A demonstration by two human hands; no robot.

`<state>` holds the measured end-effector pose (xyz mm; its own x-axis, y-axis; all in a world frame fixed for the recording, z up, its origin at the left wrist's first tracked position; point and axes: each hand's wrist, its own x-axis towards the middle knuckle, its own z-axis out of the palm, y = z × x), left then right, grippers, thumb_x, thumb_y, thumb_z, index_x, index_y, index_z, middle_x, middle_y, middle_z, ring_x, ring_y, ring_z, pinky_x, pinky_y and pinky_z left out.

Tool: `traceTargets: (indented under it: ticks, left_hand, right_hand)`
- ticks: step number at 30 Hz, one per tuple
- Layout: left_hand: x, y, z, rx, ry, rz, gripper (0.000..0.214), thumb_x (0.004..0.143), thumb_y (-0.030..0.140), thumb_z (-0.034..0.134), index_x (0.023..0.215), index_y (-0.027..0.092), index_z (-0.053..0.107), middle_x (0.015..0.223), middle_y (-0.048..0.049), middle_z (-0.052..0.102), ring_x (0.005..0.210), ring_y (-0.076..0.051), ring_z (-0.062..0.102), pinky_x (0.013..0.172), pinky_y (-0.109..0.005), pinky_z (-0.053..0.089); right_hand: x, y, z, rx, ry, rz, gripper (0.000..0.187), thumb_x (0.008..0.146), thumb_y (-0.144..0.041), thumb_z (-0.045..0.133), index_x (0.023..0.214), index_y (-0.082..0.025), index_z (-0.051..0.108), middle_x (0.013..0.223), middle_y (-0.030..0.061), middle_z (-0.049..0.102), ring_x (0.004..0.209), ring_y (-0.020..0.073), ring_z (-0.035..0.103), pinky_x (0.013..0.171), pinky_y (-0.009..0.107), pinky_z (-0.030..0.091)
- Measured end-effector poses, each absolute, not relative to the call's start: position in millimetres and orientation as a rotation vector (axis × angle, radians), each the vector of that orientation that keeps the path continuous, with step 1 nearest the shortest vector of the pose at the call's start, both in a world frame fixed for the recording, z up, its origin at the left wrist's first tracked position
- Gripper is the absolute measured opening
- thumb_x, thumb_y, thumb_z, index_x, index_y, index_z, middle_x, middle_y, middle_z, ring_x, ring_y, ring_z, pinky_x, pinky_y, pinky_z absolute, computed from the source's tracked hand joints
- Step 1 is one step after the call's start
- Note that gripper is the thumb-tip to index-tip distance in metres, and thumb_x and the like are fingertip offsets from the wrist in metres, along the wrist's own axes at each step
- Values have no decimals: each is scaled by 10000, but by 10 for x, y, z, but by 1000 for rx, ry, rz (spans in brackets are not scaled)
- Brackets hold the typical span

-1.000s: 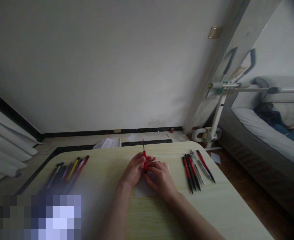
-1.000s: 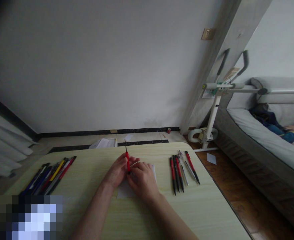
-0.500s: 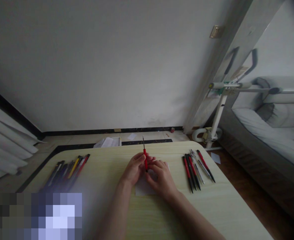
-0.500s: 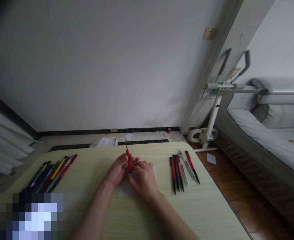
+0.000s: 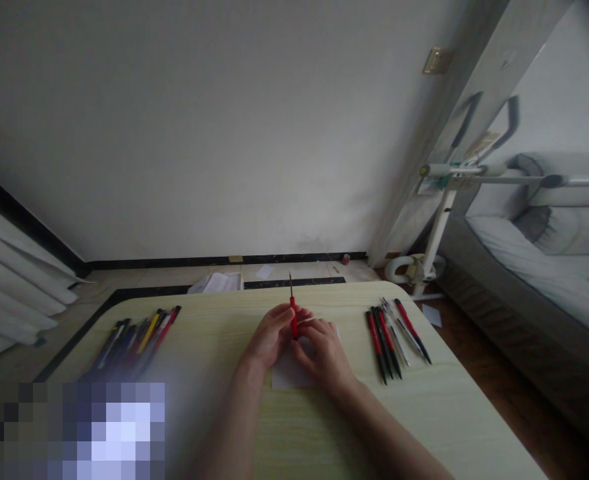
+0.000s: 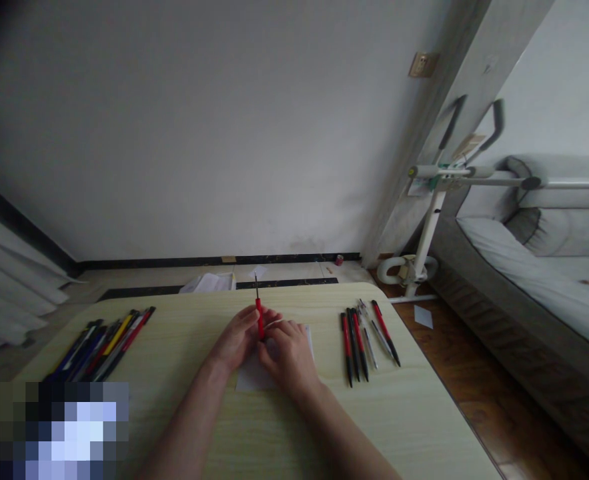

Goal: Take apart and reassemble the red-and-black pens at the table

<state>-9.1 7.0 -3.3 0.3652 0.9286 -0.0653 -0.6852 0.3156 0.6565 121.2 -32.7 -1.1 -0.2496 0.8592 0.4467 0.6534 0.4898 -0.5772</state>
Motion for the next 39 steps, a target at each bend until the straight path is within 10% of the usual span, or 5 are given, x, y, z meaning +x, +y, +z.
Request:
traceTargets:
  ticks: [39]
  left_hand:
    - [-90,57,-17,592,427,1105,66,730,175,610,784,147,635,862,-59,631,888,-189,576,837,-343,404]
  right_hand:
    - [1225,-333,12,-1189,-1968,410,112,770,-198,554,872,-216,598,919,42,627,886,209,535,780,356,364]
